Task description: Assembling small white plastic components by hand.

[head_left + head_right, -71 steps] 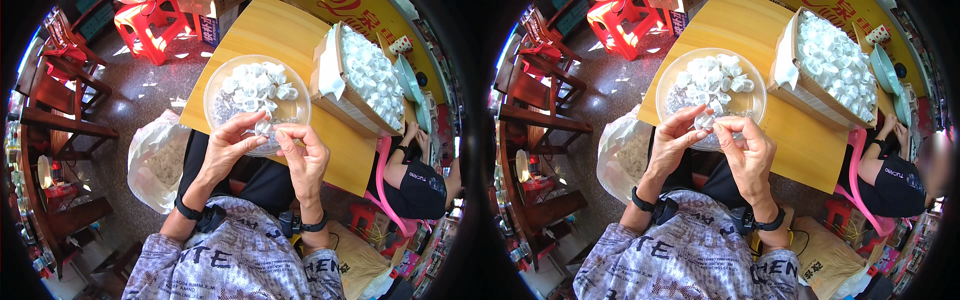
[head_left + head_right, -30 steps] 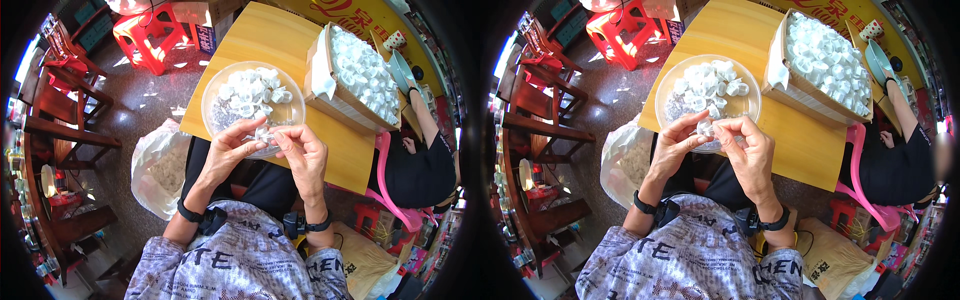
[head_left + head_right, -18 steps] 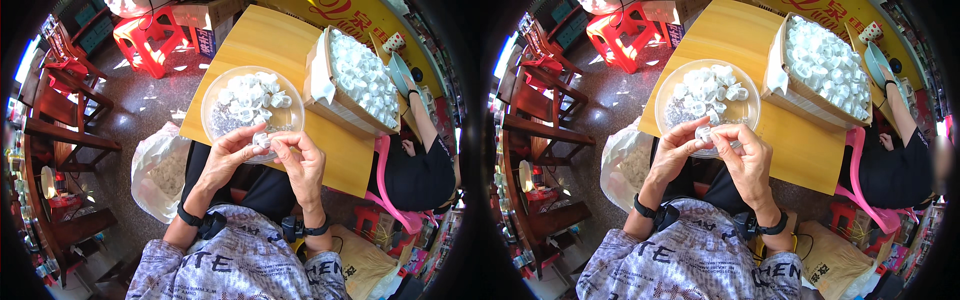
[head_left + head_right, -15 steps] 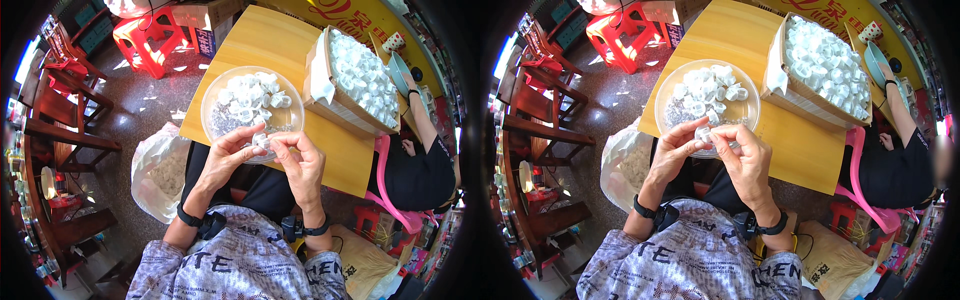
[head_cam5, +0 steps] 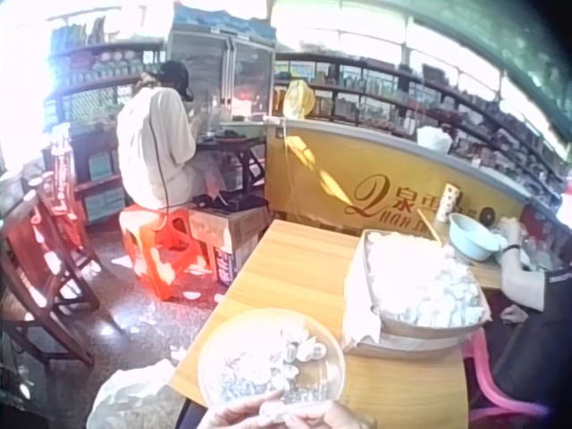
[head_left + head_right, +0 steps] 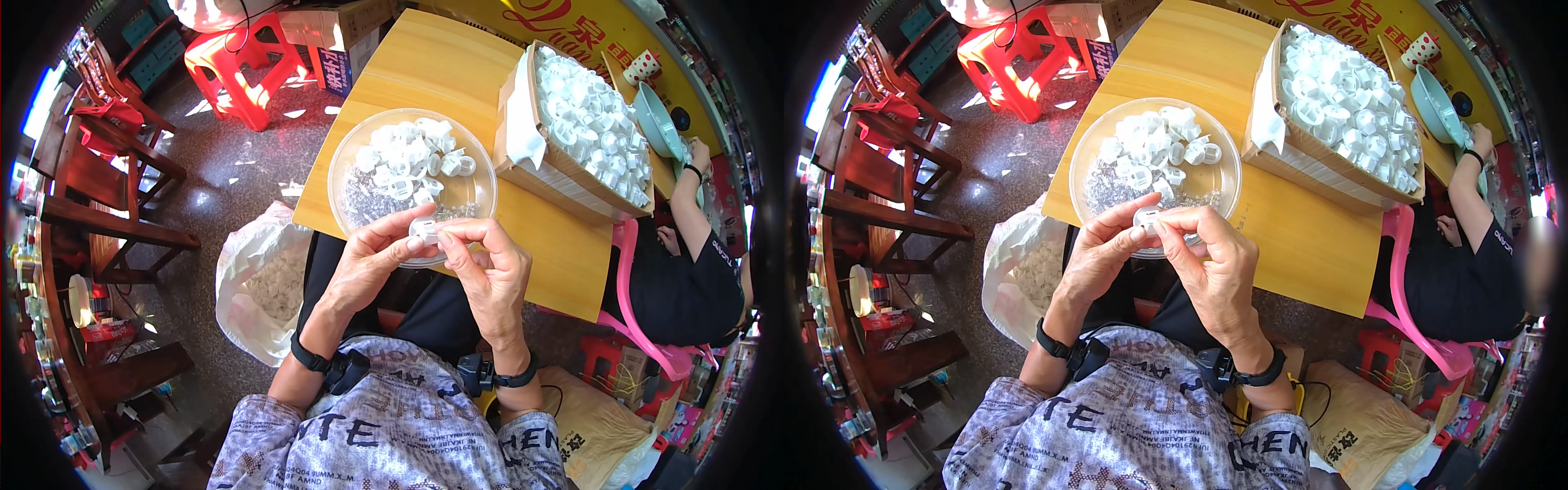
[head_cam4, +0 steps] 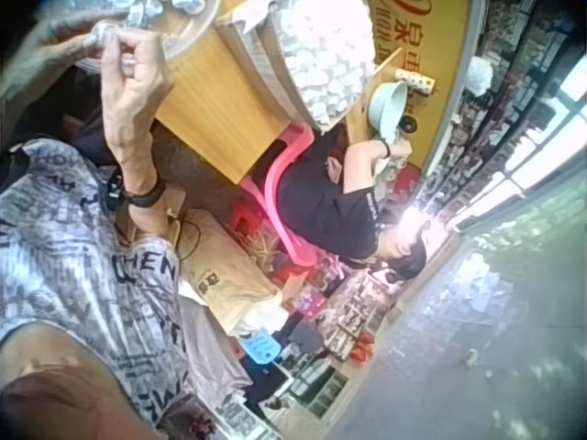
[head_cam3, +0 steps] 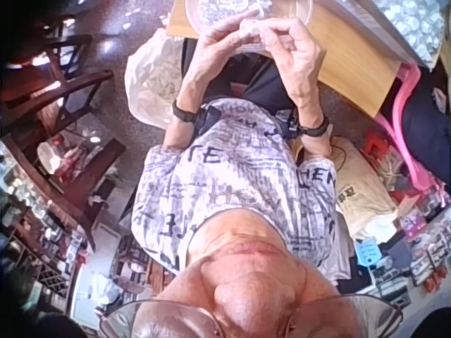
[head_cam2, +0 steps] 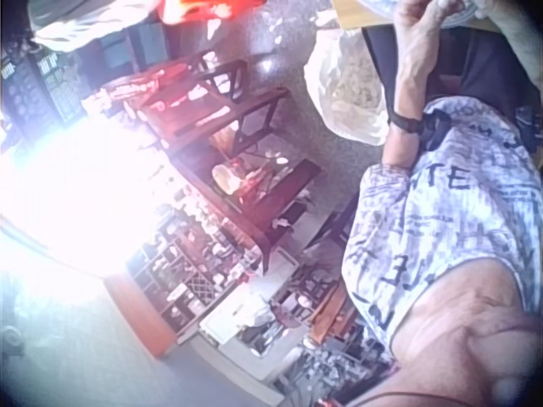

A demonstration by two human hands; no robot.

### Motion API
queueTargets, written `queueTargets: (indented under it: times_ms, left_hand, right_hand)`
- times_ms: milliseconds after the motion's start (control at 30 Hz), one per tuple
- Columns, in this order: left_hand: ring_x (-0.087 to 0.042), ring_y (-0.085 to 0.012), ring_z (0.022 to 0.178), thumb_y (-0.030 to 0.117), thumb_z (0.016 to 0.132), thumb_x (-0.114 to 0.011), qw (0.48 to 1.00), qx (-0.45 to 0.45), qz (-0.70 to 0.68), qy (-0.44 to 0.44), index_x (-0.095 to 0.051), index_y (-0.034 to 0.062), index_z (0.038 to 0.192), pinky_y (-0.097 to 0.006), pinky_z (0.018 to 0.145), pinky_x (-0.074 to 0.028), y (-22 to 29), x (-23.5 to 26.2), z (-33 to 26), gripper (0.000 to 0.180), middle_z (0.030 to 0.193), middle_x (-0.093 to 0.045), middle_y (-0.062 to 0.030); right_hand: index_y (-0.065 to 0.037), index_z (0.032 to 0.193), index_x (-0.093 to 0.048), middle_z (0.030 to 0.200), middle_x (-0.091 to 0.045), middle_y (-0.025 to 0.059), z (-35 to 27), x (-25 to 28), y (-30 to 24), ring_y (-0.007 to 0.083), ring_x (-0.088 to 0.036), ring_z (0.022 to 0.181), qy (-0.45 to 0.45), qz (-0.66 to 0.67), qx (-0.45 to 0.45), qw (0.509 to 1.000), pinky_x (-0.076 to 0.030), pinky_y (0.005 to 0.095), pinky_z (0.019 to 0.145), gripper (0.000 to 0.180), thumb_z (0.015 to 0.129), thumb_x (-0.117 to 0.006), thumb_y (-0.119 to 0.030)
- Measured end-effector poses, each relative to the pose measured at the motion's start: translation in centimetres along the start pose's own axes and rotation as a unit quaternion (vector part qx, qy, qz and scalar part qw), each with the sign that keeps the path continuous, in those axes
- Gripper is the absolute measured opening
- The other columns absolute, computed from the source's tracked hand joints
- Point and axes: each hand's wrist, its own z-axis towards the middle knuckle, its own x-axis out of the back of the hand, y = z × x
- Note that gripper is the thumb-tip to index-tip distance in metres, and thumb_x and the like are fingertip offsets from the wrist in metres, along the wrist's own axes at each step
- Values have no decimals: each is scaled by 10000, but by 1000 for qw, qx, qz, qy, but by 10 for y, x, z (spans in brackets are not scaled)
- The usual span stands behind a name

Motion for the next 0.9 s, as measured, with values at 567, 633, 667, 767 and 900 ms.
queueTargets:
  times_ms: [567, 633, 667, 767, 900]
  left_hand:
    - [-550, -169, 1094, 116, 899, -578, 1000, -4, -17, -18, -460, 7, 1310, -324, 961, -457, -3, 4, 1, 441, 1226, -555, -105]
    - [-548, -165, 1096, 111, 900, -576, 1000, -2, -13, -19, -462, 8, 1308, -323, 961, -457, -3, 4, 1, 437, 1232, -551, -102]
    - [-546, -162, 1097, 107, 901, -574, 1000, -1, -8, -20, -464, 9, 1307, -322, 961, -456, -3, 3, 1, 432, 1237, -548, -99]
    - [-544, -156, 1098, 97, 902, -569, 1000, -6, 7, -15, -470, 13, 1304, -320, 960, -456, -2, 3, 1, 422, 1243, -544, -91]
    - [-543, -154, 1096, 88, 903, -565, 1000, -8, 23, -7, -475, 15, 1300, -319, 961, -456, -4, 2, 1, 413, 1247, -541, -86]
  right_hand:
    - [-10, 904, -617, 907, -661, 87, 1, -2, -2, 123, -647, 751, 4, -55, 36, 998, -546, 238, 581, 53, 851, -618, -16]
    - [-11, 902, -617, 906, -663, 87, 1, -2, -1, 122, -647, 748, 3, -60, 32, 998, -545, 237, 580, 51, 851, -618, -17]
    - [-10, 901, -617, 905, -663, 88, 1, -1, -2, 121, -646, 745, 4, -63, 31, 998, -544, 237, 581, 50, 851, -619, -18]
    - [-10, 900, -616, 904, -664, 88, 0, 0, 0, 119, -646, 738, 4, -56, 25, 998, -544, 236, 584, 51, 851, -621, -22]
    - [-6, 903, -614, 905, -664, 88, 0, 1, 3, 118, -645, 735, 4, -50, 18, 999, -544, 231, 591, 52, 854, -620, -23]
